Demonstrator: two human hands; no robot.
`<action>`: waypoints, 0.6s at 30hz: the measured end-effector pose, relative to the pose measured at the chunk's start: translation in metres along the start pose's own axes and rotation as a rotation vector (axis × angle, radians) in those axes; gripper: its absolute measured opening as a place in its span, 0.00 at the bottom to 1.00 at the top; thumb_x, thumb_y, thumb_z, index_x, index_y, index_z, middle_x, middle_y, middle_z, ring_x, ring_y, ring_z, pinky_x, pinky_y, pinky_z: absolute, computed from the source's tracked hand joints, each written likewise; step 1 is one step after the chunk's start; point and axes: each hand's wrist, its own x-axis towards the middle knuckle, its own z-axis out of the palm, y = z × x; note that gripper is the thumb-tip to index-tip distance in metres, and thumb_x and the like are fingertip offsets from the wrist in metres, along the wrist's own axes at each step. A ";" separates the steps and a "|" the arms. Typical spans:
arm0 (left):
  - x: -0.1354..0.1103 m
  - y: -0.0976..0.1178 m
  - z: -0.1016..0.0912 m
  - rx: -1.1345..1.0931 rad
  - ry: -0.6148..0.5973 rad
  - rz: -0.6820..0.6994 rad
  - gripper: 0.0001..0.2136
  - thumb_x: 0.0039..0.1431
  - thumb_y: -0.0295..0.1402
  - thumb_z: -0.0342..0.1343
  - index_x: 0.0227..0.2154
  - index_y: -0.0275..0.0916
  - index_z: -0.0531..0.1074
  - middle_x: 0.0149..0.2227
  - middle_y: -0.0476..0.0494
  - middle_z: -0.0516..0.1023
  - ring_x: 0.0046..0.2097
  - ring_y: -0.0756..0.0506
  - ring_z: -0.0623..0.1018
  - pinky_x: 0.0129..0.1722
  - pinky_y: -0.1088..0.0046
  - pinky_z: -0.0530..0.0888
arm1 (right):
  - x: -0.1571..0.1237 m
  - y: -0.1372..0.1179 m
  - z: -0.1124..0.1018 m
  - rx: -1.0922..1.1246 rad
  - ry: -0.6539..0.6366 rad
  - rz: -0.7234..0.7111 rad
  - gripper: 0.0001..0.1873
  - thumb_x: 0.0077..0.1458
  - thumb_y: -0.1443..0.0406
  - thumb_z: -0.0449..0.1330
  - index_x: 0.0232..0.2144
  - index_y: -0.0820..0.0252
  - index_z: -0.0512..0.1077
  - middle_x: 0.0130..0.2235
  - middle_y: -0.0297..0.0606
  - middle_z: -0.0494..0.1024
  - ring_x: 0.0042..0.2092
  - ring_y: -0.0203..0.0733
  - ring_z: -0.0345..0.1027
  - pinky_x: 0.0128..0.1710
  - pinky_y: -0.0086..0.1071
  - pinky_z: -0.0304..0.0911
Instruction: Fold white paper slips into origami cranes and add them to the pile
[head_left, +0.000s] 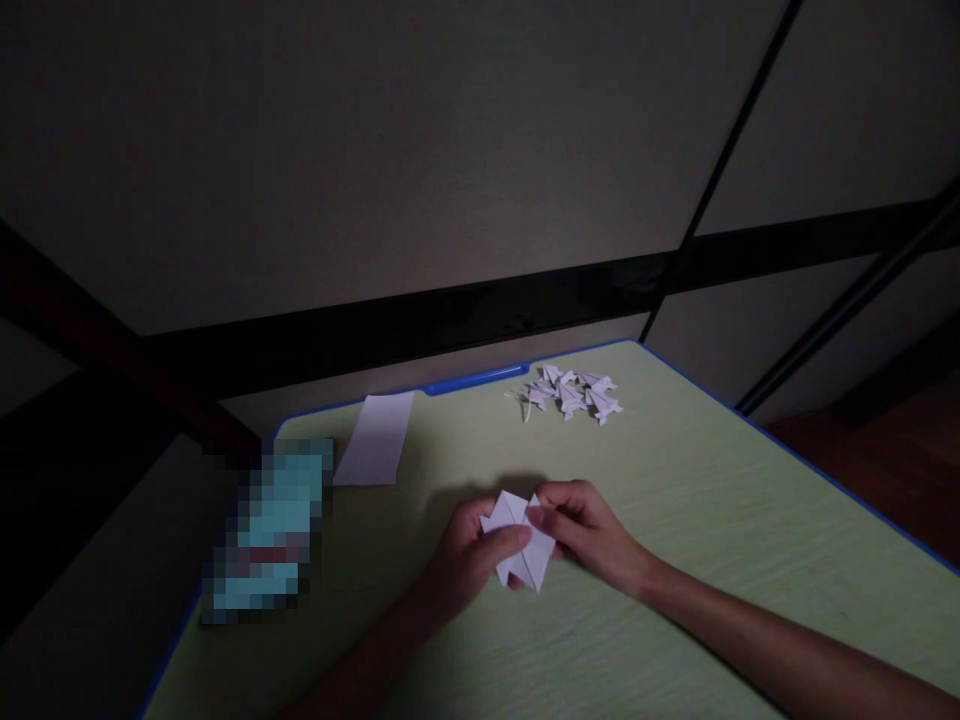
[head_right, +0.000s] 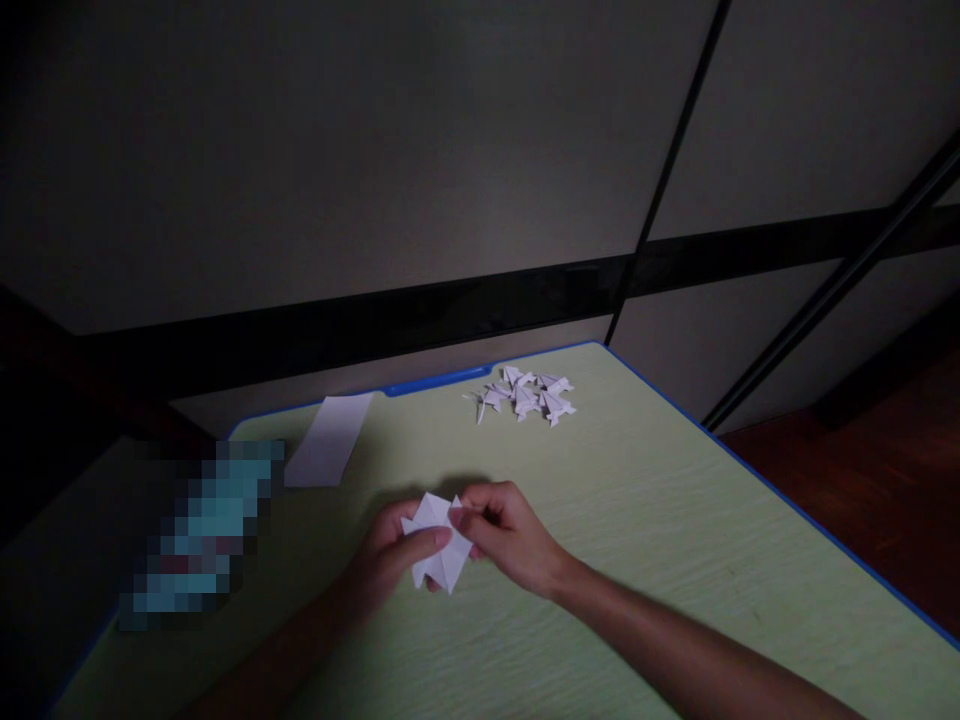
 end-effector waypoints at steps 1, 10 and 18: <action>0.000 0.000 0.000 -0.004 0.001 -0.004 0.09 0.37 0.35 0.55 0.18 0.32 0.69 0.14 0.48 0.69 0.15 0.52 0.66 0.14 0.78 0.62 | 0.000 0.001 -0.001 0.016 -0.001 0.012 0.20 0.46 0.54 0.54 0.14 0.62 0.59 0.14 0.26 0.59 0.16 0.26 0.49 0.15 0.22 0.42; 0.003 -0.007 -0.003 -0.071 0.022 0.065 0.09 0.40 0.34 0.56 0.19 0.31 0.70 0.15 0.48 0.70 0.16 0.54 0.65 0.13 0.80 0.62 | 0.005 0.002 -0.002 0.216 -0.010 0.064 0.19 0.46 0.54 0.55 0.16 0.65 0.63 0.14 0.28 0.63 0.15 0.26 0.52 0.15 0.23 0.45; 0.007 -0.009 -0.004 -0.106 0.144 0.136 0.09 0.41 0.34 0.57 0.20 0.31 0.69 0.15 0.49 0.70 0.15 0.54 0.65 0.13 0.80 0.63 | 0.007 -0.006 -0.002 0.203 0.132 -0.096 0.15 0.33 0.67 0.66 0.20 0.63 0.62 0.18 0.26 0.65 0.18 0.26 0.56 0.17 0.21 0.51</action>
